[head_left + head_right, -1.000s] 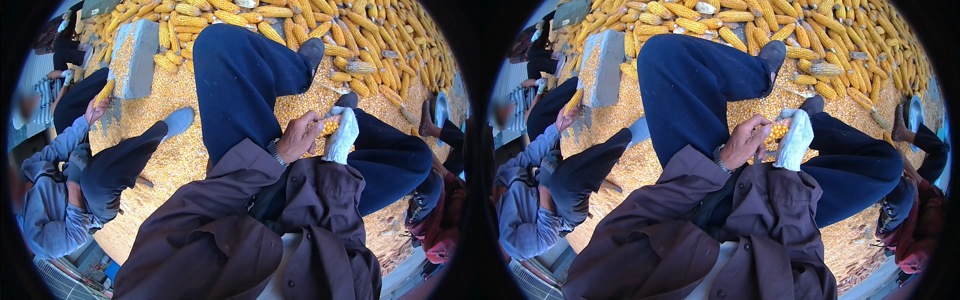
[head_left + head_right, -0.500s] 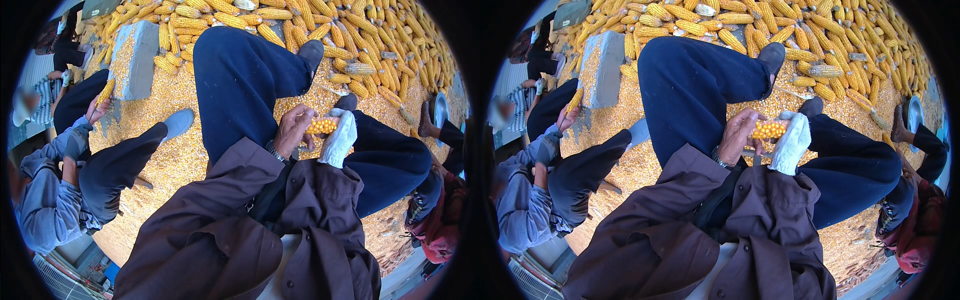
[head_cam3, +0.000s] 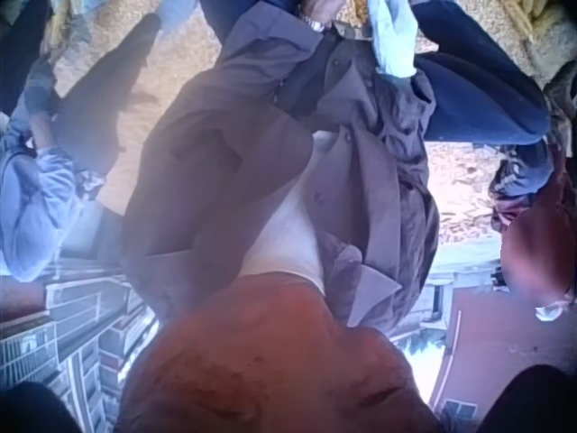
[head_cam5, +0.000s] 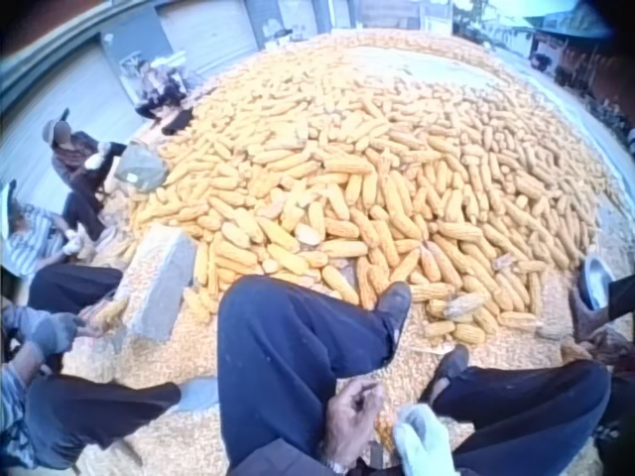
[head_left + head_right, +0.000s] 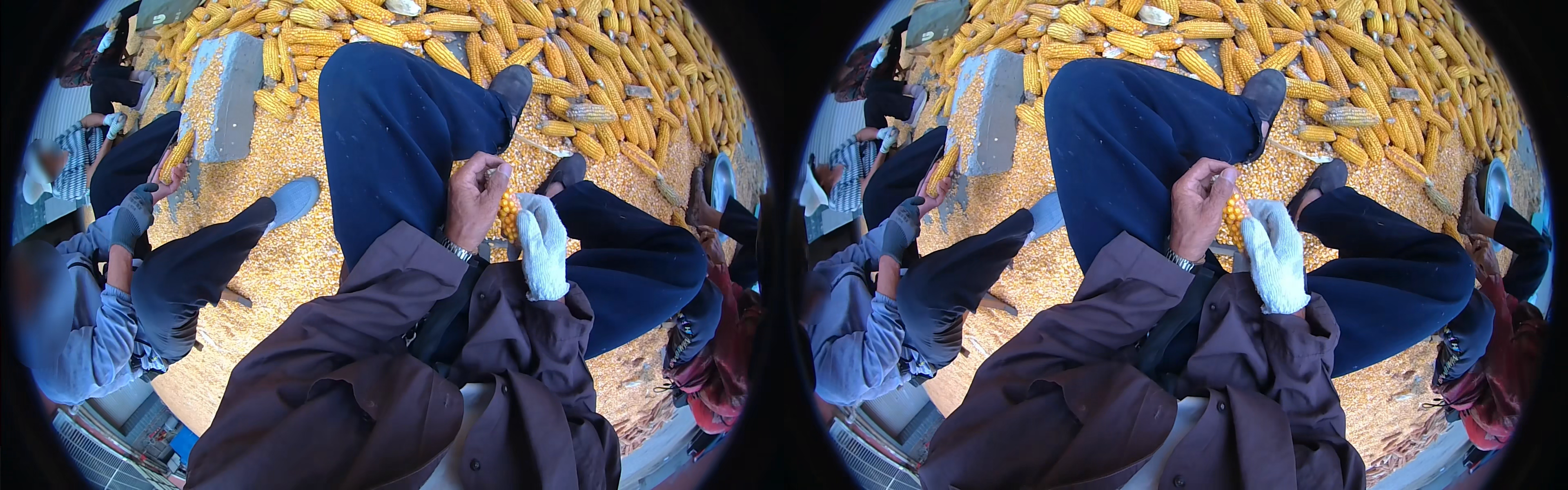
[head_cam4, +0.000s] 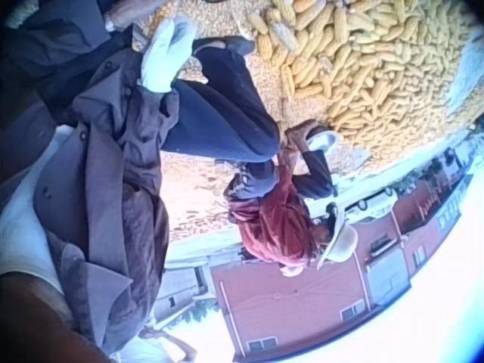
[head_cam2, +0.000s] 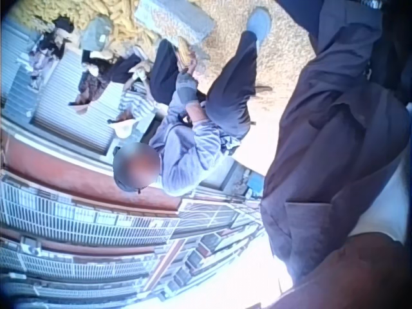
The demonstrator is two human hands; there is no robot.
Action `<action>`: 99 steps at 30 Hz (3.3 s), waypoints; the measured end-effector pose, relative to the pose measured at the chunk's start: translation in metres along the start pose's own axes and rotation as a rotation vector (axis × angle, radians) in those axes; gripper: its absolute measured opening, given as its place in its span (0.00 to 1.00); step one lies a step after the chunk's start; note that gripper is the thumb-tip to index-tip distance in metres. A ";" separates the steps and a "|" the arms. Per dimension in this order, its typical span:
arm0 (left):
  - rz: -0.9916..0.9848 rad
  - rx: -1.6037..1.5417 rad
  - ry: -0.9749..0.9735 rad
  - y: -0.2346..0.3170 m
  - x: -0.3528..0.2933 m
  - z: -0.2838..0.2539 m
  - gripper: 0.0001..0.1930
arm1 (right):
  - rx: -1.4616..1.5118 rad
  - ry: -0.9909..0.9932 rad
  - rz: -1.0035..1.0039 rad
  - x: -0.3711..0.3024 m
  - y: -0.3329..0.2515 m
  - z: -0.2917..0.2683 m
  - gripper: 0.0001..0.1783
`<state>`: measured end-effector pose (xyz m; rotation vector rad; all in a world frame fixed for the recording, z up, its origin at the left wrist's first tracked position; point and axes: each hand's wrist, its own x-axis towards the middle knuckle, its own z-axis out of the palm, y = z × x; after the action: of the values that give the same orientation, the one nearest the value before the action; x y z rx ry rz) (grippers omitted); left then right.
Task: The person sits on the ground and shucks corn cobs by hand, removing kernels from the cob. They handle multiple cobs one at a time, dropping the shucked kernels onto the ground.
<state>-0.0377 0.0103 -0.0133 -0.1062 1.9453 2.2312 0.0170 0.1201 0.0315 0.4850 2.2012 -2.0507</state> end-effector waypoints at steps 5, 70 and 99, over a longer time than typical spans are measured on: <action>-0.052 -0.042 0.009 0.004 0.000 0.000 0.10 | -0.041 -0.081 0.199 -0.002 -0.008 -0.001 0.13; -0.092 -0.231 -0.305 0.005 0.001 0.031 0.19 | -0.140 0.272 -0.048 0.006 0.016 0.011 0.14; 0.045 -0.022 -0.243 0.002 -0.001 0.035 0.19 | -0.398 0.327 -0.121 0.008 0.036 0.000 0.12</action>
<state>-0.0346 0.0443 -0.0067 0.1987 1.8115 2.1760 0.0199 0.1232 -0.0053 0.6944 2.8013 -1.6030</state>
